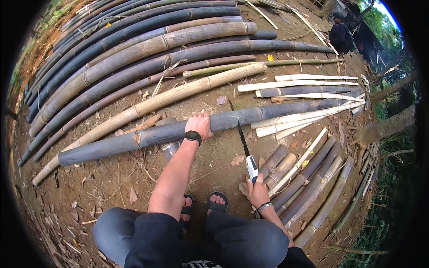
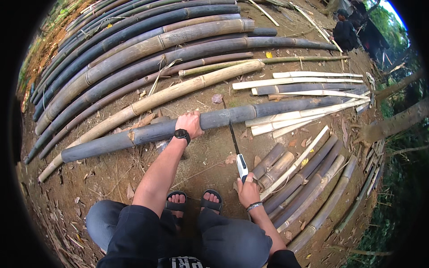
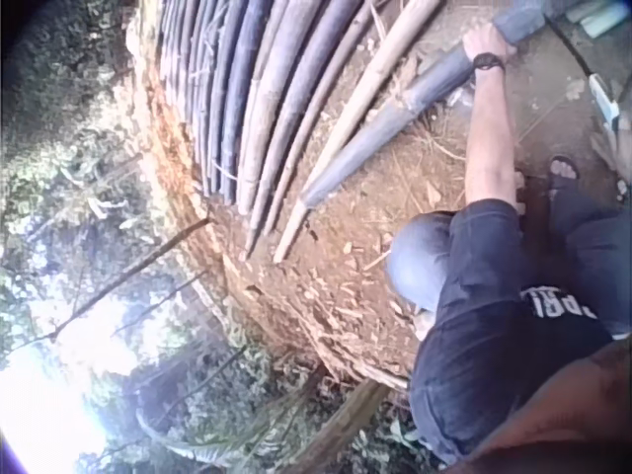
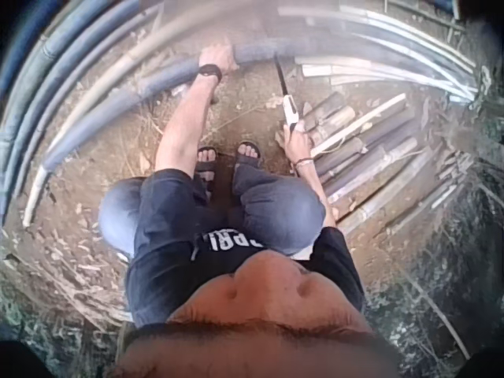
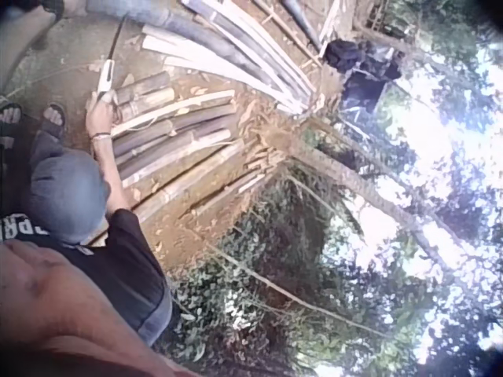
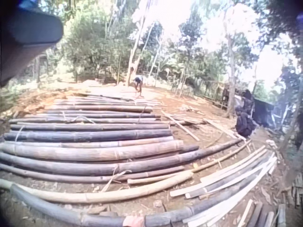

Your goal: The person saws a long bamboo pole while sitting on the ground, holding the pole with one hand and using a hand saw with the other.

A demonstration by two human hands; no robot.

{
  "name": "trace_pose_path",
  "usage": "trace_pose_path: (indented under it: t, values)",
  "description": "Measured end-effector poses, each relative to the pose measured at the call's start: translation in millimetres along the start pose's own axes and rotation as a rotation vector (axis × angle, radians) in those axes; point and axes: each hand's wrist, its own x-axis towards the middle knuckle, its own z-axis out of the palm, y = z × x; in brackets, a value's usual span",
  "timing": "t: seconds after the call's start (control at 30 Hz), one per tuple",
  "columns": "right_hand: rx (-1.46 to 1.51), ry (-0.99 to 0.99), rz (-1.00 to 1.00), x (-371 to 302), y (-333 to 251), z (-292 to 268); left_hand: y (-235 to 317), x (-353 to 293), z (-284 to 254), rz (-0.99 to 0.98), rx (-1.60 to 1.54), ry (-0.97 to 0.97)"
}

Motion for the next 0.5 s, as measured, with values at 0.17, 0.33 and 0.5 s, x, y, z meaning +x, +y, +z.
trace_pose_path:
  t: [0.17,0.33,0.5]
  values:
    - [0.04,-0.045,0.007,43,-19,-1,2,-10,-11,-0.007,0.024,-0.031]
    - [-0.015,-0.052,-0.038,22,-15,-10,-2,-2,-12,-0.008,0.072,-0.089]
    - [-0.05,-0.033,-0.019,84,-40,-4,4,3,-31,0.012,0.039,-0.222]
